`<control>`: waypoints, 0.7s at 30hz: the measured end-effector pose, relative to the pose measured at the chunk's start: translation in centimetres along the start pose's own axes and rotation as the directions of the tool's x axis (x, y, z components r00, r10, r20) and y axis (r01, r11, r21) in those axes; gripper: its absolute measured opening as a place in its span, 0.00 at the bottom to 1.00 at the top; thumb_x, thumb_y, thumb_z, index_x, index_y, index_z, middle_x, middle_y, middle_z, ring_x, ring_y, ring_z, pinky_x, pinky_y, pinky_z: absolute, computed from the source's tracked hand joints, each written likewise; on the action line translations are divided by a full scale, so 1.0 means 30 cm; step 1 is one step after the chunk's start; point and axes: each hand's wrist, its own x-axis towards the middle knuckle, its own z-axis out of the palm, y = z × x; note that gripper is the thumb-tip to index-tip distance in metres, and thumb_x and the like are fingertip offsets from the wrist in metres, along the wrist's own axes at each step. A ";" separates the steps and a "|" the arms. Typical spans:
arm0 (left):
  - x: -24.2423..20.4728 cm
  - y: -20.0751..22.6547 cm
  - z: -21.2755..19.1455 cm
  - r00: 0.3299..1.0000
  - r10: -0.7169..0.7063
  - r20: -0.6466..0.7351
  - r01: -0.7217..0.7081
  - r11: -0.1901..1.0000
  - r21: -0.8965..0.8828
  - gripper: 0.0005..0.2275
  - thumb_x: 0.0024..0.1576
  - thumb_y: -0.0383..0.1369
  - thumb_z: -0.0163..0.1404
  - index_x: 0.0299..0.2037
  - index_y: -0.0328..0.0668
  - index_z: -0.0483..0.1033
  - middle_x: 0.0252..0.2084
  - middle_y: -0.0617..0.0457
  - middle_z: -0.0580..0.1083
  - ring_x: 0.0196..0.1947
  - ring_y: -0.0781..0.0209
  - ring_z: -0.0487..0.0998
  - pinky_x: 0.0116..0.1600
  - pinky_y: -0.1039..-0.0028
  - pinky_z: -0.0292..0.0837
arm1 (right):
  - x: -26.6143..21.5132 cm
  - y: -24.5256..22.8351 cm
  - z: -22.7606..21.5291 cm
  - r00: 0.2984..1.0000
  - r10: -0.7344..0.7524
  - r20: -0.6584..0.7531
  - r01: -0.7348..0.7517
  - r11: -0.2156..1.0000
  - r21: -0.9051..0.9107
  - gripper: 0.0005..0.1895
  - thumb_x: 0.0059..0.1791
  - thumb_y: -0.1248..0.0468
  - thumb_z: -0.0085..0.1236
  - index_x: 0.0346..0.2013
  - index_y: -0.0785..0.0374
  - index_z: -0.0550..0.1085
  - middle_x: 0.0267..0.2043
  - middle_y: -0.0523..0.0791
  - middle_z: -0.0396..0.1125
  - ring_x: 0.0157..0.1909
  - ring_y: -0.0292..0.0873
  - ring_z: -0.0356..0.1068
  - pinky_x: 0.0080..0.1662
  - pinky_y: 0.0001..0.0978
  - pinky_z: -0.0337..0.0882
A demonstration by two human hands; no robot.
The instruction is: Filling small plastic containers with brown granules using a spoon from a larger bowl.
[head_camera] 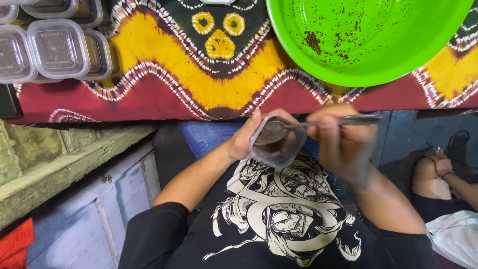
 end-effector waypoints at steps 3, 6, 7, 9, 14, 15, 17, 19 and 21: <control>-0.002 -0.006 -0.006 1.000 0.008 -0.008 -0.009 0.997 -0.081 0.37 0.67 0.57 0.19 0.59 0.20 0.64 0.30 0.36 0.73 0.28 0.54 0.79 0.36 0.71 0.73 | -0.107 0.151 0.044 0.995 -0.072 -0.067 0.073 0.997 0.009 0.16 0.60 0.67 0.49 0.31 0.68 0.79 0.21 0.44 0.69 0.23 0.48 0.71 0.27 0.32 0.69; 0.003 0.028 0.034 1.000 -0.013 -0.009 0.013 0.996 -0.088 0.38 0.67 0.57 0.20 0.59 0.21 0.64 0.30 0.38 0.73 0.29 0.56 0.79 0.36 0.73 0.73 | -0.110 0.113 0.059 0.999 -0.033 -0.033 0.026 0.983 -0.181 0.17 0.61 0.60 0.47 0.33 0.60 0.79 0.21 0.40 0.67 0.25 0.48 0.72 0.30 0.37 0.72; 0.005 0.040 0.046 1.000 -0.016 -0.007 0.016 0.996 -0.088 0.38 0.67 0.57 0.20 0.59 0.21 0.64 0.30 0.38 0.73 0.29 0.56 0.79 0.36 0.73 0.73 | -0.088 0.104 0.056 0.999 -0.032 -0.036 0.025 0.983 -0.182 0.17 0.61 0.60 0.47 0.33 0.60 0.79 0.21 0.40 0.67 0.25 0.48 0.72 0.30 0.37 0.72; -0.002 0.067 0.075 0.999 -0.046 -0.013 0.044 0.994 -0.098 0.38 0.67 0.58 0.21 0.60 0.21 0.63 0.31 0.40 0.74 0.29 0.60 0.79 0.36 0.76 0.73 | -0.047 0.080 0.052 0.992 -0.119 -0.047 0.125 0.981 0.150 0.13 0.58 0.70 0.47 0.31 0.68 0.75 0.30 0.49 0.72 0.29 0.51 0.74 0.29 0.39 0.73; -0.020 0.104 0.023 1.000 -0.017 0.012 0.017 0.997 -0.069 0.43 0.61 0.65 0.32 0.65 0.21 0.60 0.38 0.33 0.75 0.38 0.55 0.81 0.41 0.72 0.77 | 0.050 -0.013 0.012 0.995 -0.097 0.003 0.095 0.982 0.162 0.15 0.59 0.63 0.45 0.35 0.69 0.75 0.35 0.51 0.71 0.34 0.51 0.72 0.36 0.40 0.73; -0.022 0.105 0.013 1.000 0.002 0.019 0.000 0.997 -0.079 0.49 0.55 0.69 0.40 0.66 0.20 0.58 0.43 0.28 0.75 0.42 0.51 0.81 0.45 0.68 0.79 | 0.050 -0.006 0.002 0.996 -0.090 0.005 0.087 0.980 0.178 0.15 0.59 0.64 0.46 0.36 0.71 0.76 0.35 0.52 0.71 0.34 0.50 0.72 0.37 0.39 0.73; 0.015 0.186 0.033 0.999 0.014 0.044 -0.013 1.000 -0.026 0.50 0.52 0.67 0.49 0.68 0.21 0.57 0.51 0.29 0.72 0.50 0.50 0.79 0.54 0.64 0.76 | 0.092 -0.021 -0.050 0.996 -0.085 0.027 0.078 0.977 0.199 0.14 0.58 0.64 0.48 0.37 0.70 0.76 0.35 0.52 0.71 0.34 0.50 0.71 0.39 0.40 0.73; 0.060 0.274 0.047 0.997 0.025 0.071 -0.028 0.999 0.031 0.52 0.48 0.65 0.57 0.70 0.22 0.56 0.60 0.30 0.70 0.58 0.48 0.76 0.63 0.60 0.73 | 0.137 -0.037 -0.103 0.995 -0.084 0.048 0.071 0.973 0.221 0.12 0.57 0.63 0.50 0.37 0.70 0.77 0.35 0.53 0.70 0.35 0.50 0.71 0.40 0.41 0.72; 0.119 0.367 0.053 0.981 -0.100 0.165 0.071 0.982 0.175 0.44 0.59 0.61 0.56 0.72 0.31 0.53 0.70 0.40 0.63 0.69 0.50 0.70 0.76 0.60 0.67 | 0.188 -0.052 -0.160 0.989 0.079 0.125 -0.104 0.974 0.203 0.12 0.56 0.63 0.53 0.44 0.73 0.73 0.34 0.51 0.70 0.31 0.41 0.69 0.34 0.29 0.67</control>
